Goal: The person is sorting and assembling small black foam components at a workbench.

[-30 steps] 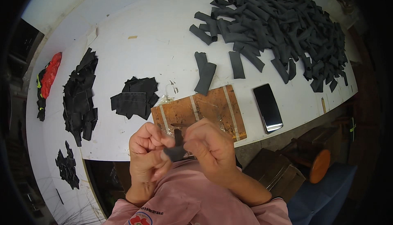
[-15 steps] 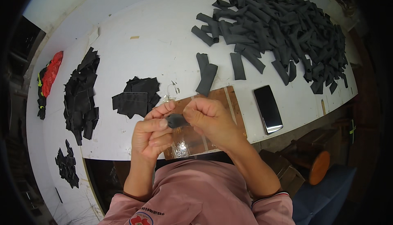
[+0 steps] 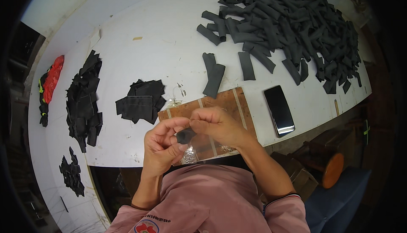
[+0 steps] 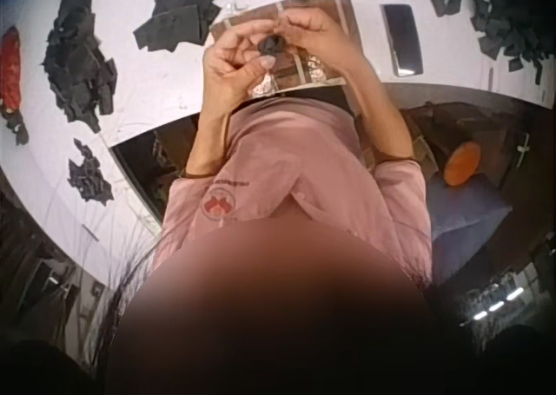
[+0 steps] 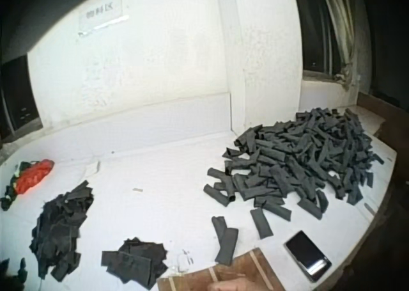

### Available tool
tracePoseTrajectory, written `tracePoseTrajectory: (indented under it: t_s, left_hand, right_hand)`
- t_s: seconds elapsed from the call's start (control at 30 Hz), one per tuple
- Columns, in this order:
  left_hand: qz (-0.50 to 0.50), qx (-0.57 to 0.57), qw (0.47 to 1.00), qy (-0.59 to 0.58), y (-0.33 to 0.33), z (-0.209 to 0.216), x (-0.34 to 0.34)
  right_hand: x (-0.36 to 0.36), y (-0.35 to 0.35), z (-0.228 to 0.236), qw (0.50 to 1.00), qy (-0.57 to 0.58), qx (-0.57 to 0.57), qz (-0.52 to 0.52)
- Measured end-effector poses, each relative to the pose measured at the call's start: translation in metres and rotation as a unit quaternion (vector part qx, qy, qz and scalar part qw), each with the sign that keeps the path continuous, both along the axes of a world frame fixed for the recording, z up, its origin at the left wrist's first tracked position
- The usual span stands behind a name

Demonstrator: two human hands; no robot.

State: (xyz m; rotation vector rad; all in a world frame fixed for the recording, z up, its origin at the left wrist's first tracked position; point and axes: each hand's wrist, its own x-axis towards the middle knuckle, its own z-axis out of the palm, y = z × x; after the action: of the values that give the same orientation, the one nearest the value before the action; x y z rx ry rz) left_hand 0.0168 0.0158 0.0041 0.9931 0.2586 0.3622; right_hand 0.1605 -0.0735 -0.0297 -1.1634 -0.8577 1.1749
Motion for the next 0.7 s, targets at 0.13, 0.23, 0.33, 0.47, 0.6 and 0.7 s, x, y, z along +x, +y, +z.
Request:
tracePoseTrajectory:
  t_s: [0.13, 0.23, 0.33, 0.47, 0.6, 0.7]
  left_hand:
    - [0.081, 0.236, 0.968, 0.019, 0.009, -0.006, 0.002]
    - [0.111, 0.376, 0.920, 0.003, 0.026, -0.001, 0.009]
    - [0.005, 0.437, 0.894, -0.100, 0.034, -0.004, 0.012]
    - [0.153, 0.242, 0.950, -0.127, 0.007, 0.004, 0.004]
    - [0.273, 0.072, 0.955, -0.092, -0.011, 0.007, 0.001]
    - [0.256, 0.094, 0.960, -0.060, -0.012, -0.016, 0.003]
  right_hand:
    - [0.001, -0.003, -0.013, 0.997, 0.071, 0.009, 0.002]
    - [0.001, -0.003, 0.000, 0.998, -0.052, 0.001, -0.047]
    - [-0.006, -0.006, 0.022, 0.965, -0.203, 0.014, -0.163]
    - [-0.019, -0.008, 0.065, 0.859, -0.465, 0.110, -0.186]
    - [-0.019, -0.006, 0.049, 0.750, -0.637, 0.115, -0.136]
    - [-0.019, -0.011, 0.027, 0.757, -0.632, 0.108, -0.125]
